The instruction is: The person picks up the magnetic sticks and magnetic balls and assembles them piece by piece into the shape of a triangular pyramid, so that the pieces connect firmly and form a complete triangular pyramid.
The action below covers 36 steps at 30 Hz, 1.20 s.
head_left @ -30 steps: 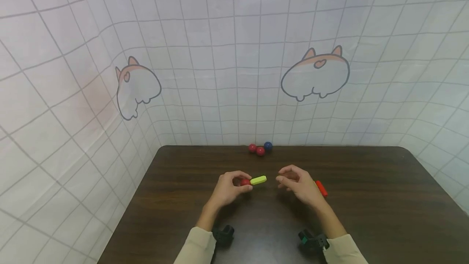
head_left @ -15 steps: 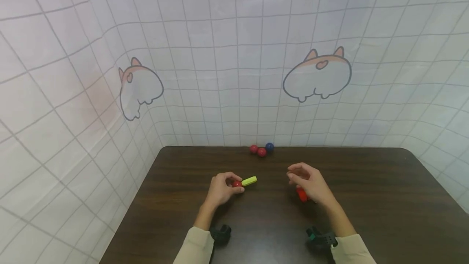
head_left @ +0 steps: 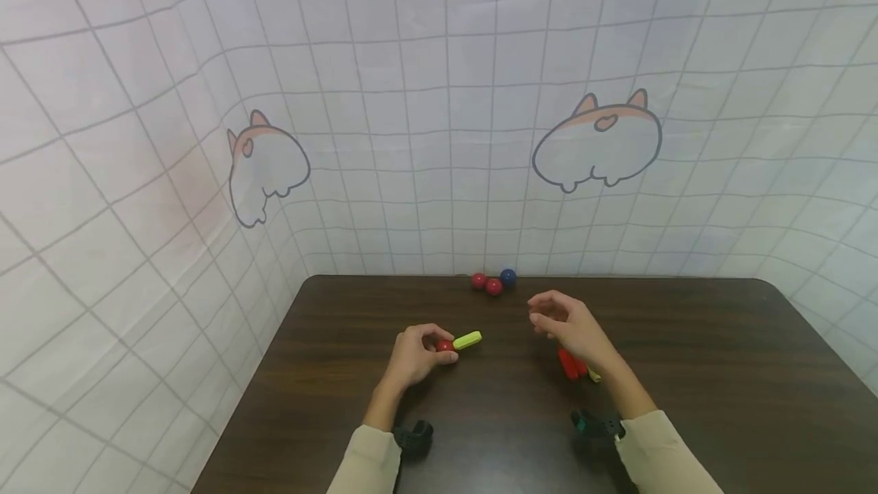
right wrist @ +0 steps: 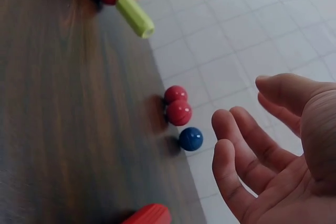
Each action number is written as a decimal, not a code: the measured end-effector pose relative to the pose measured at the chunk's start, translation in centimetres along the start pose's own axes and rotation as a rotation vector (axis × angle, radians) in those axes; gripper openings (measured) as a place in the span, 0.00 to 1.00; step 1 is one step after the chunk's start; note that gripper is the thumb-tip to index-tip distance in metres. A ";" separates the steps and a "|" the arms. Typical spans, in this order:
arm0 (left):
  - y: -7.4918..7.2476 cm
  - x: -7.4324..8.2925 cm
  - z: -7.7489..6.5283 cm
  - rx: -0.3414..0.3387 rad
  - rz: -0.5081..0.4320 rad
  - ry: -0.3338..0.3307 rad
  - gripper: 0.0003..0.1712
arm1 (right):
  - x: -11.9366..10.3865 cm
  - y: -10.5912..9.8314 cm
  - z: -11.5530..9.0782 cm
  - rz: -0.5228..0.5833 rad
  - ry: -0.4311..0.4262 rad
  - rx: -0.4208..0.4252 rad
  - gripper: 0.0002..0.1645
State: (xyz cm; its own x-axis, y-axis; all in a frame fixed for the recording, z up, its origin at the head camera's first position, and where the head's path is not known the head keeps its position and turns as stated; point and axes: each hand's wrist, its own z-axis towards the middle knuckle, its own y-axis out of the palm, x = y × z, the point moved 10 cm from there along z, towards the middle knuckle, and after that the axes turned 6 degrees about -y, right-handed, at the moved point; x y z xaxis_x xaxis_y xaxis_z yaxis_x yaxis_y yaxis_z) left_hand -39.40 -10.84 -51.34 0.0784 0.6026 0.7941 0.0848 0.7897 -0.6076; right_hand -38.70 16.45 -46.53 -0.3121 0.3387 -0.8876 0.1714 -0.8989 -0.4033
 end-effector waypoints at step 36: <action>0.5 0.3 -0.3 -0.047 -0.023 0.011 0.16 | 2.2 4.6 10.1 -0.230 -0.012 -0.301 0.36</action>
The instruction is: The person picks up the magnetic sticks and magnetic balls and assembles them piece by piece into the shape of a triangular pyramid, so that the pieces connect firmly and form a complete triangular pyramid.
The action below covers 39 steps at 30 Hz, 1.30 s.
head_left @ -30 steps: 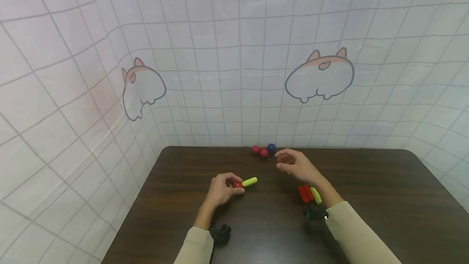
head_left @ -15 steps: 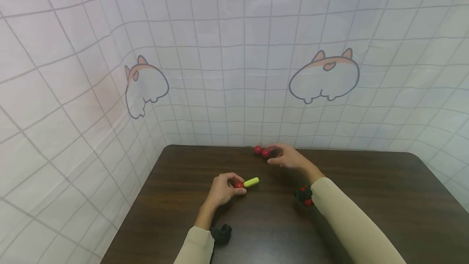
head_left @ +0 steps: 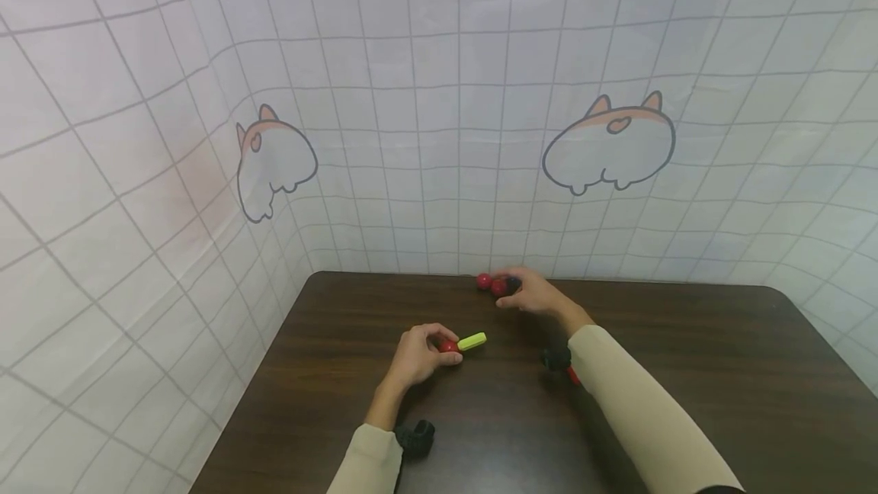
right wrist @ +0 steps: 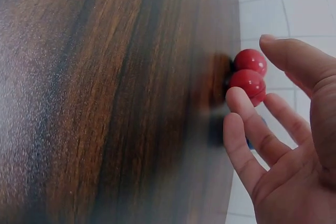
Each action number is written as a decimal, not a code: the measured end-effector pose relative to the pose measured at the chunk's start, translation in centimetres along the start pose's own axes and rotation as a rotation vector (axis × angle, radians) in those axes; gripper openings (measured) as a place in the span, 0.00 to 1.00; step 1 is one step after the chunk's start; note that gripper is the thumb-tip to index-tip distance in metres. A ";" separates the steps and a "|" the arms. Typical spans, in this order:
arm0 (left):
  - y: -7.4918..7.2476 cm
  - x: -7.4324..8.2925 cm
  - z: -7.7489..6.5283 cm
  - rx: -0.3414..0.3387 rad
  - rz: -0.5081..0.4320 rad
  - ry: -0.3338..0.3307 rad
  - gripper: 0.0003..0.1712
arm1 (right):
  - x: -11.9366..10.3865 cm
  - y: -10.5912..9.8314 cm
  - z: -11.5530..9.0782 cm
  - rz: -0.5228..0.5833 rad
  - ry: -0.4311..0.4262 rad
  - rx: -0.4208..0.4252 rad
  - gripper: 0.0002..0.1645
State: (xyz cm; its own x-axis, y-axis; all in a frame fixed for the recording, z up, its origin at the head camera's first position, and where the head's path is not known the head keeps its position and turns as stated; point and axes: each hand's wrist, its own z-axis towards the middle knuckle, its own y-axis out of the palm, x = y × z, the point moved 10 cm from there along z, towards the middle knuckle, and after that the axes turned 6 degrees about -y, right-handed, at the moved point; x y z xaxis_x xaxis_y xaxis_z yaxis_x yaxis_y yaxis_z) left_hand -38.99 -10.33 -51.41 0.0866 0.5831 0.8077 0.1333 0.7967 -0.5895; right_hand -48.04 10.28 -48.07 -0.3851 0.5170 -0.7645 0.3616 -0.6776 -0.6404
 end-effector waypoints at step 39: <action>0.0 0.0 0.0 -0.002 -0.014 -0.014 0.15 | 0.7 1.7 0.2 -0.104 0.032 -0.103 0.17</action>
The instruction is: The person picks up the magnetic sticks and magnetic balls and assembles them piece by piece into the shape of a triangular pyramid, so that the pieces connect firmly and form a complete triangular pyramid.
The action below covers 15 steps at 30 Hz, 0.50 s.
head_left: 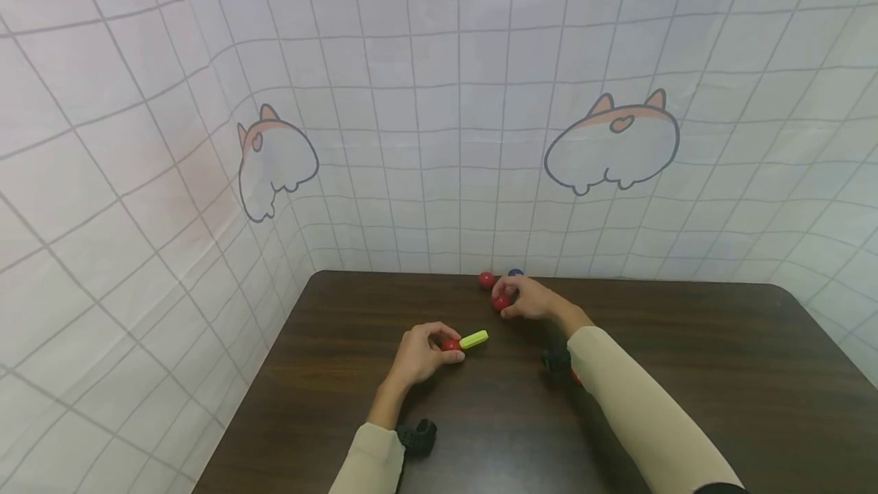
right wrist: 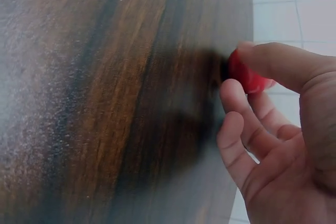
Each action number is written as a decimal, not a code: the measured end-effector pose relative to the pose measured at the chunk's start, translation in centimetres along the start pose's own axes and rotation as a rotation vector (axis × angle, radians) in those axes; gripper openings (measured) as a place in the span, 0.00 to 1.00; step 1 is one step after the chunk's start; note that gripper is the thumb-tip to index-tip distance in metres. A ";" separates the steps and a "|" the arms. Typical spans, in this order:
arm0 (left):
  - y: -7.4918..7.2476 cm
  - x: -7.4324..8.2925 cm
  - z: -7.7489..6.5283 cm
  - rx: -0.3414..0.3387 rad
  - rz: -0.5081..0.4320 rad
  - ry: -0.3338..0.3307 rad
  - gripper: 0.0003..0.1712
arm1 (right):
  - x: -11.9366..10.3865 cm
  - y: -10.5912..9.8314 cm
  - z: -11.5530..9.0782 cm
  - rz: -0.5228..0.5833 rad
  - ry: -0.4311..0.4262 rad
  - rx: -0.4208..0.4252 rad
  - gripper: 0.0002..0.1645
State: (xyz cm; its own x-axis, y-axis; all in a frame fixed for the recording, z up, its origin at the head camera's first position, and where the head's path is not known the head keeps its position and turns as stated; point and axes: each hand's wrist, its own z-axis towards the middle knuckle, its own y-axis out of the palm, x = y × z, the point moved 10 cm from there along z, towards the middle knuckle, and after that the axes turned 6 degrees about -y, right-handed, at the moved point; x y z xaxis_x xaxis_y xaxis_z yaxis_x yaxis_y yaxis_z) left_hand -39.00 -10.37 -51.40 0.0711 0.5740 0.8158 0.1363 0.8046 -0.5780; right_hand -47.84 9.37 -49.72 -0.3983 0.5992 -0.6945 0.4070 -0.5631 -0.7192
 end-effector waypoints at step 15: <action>0.0 -0.1 0.0 0.001 -0.011 -0.006 0.16 | 0.1 0.1 -1.4 0.143 0.048 -0.027 0.20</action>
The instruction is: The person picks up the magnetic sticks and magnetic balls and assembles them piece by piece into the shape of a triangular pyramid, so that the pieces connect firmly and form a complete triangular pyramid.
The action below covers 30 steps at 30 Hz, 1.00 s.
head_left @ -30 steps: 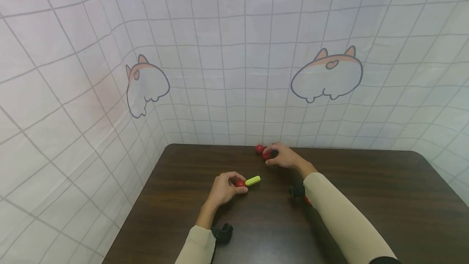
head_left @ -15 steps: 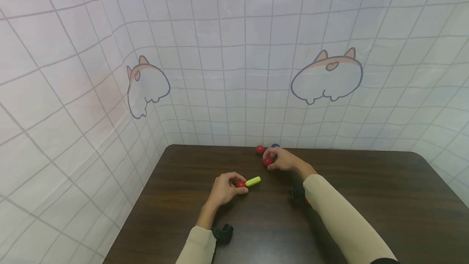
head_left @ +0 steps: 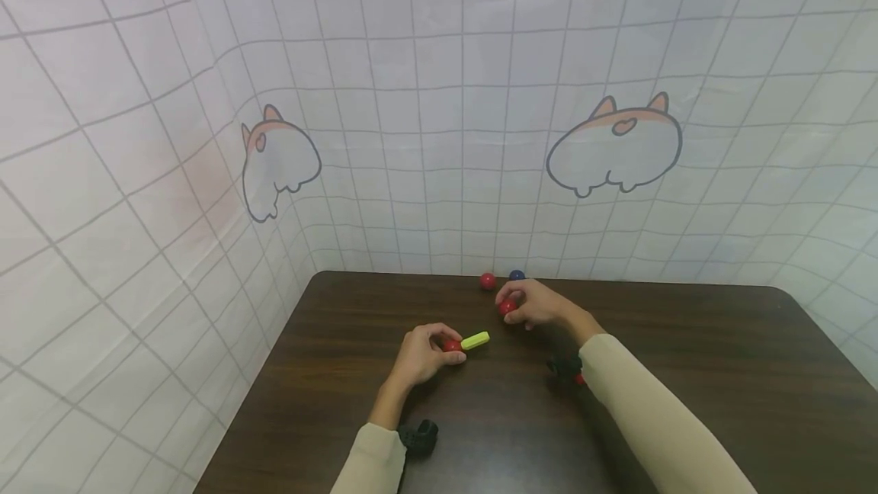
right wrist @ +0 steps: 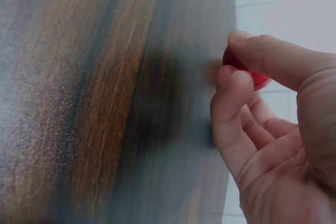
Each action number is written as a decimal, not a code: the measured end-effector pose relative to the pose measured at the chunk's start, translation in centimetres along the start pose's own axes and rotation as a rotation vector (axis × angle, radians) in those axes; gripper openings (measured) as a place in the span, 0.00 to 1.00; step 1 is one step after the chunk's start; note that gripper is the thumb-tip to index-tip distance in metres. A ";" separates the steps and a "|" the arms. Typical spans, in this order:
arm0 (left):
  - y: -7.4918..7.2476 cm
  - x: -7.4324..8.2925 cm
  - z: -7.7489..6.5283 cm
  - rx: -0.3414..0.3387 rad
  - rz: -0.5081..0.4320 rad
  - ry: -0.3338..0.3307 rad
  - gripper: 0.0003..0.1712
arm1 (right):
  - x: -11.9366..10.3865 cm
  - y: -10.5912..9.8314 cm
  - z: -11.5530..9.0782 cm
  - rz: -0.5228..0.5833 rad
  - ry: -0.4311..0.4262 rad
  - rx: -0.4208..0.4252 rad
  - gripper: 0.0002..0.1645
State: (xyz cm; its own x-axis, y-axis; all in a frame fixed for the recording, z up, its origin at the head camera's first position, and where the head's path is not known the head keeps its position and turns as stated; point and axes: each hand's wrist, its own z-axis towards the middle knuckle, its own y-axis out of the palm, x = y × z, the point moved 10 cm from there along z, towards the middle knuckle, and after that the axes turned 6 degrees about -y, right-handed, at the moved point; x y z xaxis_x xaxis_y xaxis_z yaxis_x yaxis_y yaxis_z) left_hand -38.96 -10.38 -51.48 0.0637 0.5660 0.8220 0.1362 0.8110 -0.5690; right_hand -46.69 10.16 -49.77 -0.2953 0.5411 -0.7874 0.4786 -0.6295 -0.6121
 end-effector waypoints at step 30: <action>0.0 0.0 0.1 0.011 0.010 -0.001 0.16 | -1.9 2.1 -6.2 0.363 -0.110 0.227 0.27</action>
State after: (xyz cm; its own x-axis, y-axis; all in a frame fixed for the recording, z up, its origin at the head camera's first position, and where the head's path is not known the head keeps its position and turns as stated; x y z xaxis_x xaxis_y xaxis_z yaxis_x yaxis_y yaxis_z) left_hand -39.04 -10.32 -51.47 0.0645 0.5744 0.8160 0.1249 0.8067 -0.5777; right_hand -39.96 11.28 -49.07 -0.2334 0.2077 -0.9500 0.3771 -0.8811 -0.2853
